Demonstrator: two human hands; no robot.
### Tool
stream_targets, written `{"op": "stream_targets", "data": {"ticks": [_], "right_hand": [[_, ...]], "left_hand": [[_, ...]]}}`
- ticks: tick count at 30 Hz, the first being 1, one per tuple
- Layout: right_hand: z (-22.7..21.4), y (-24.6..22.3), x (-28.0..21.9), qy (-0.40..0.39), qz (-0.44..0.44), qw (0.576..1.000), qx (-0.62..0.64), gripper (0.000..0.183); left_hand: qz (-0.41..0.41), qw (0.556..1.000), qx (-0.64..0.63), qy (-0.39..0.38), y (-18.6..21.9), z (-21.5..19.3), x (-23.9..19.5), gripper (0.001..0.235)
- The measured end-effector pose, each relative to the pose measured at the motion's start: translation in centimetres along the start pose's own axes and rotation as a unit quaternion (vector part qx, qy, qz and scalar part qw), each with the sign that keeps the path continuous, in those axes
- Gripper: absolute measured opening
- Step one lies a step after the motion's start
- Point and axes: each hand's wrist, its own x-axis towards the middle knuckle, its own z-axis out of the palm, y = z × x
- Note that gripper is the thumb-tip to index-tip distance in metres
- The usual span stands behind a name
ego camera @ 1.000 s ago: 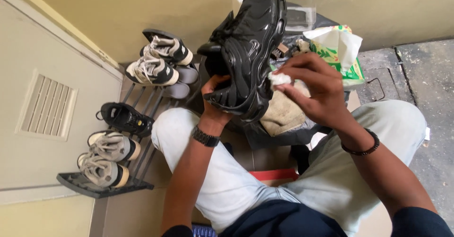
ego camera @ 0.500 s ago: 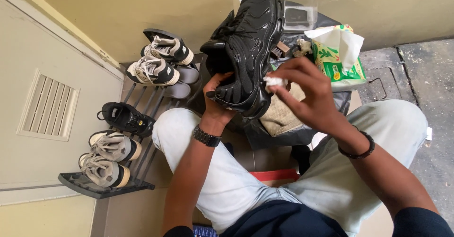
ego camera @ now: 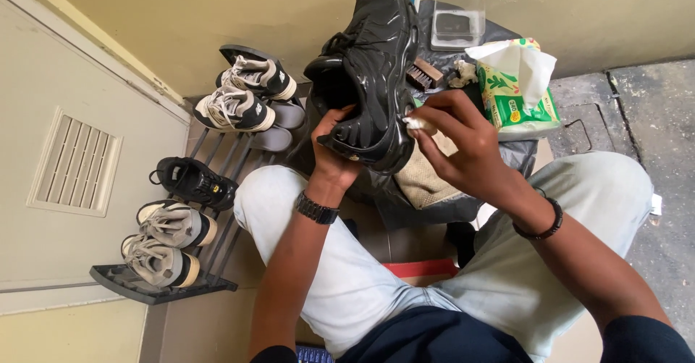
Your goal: A person is cleaning a black sneaker using a cloth and a small scraping tool.
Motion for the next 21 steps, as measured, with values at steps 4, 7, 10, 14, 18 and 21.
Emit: {"op": "stream_targets", "data": {"ticks": [4, 7, 10, 14, 18, 21], "right_hand": [[0.4, -1.3, -0.3, -0.037, -0.029, 0.999, 0.006, 0.023], [1.4, -2.4, -0.5, -0.068, -0.086, 0.994, 0.017, 0.022], [0.7, -1.8, 0.1, -0.085, -0.099, 0.991, 0.038, 0.024], [-1.8, 4.2, -0.8, -0.086, -0.053, 0.994, 0.043, 0.029], [-3.5, 8.3, -3.9, -0.187, 0.15, 0.962, -0.134, 0.02], [-2.9, 9.7, -5.4, -0.279, 0.239, 0.915, -0.164, 0.02]], "left_hand": [[0.044, 0.997, 0.054, 0.017, 0.1, 0.7, -0.4, 0.02], [0.054, 0.996, 0.066, 0.029, 0.4, 0.3, -0.2, 0.019], [0.05, 0.996, 0.065, 0.022, 0.5, -0.4, 0.5, 0.02], [0.066, 0.995, 0.079, 0.018, 0.9, -1.7, 0.6, 0.025], [0.086, 0.992, 0.088, 0.029, 1.3, -3.2, 0.9, 0.029], [0.089, 0.989, 0.112, 0.032, 1.9, -3.9, 0.8, 0.03]]}}
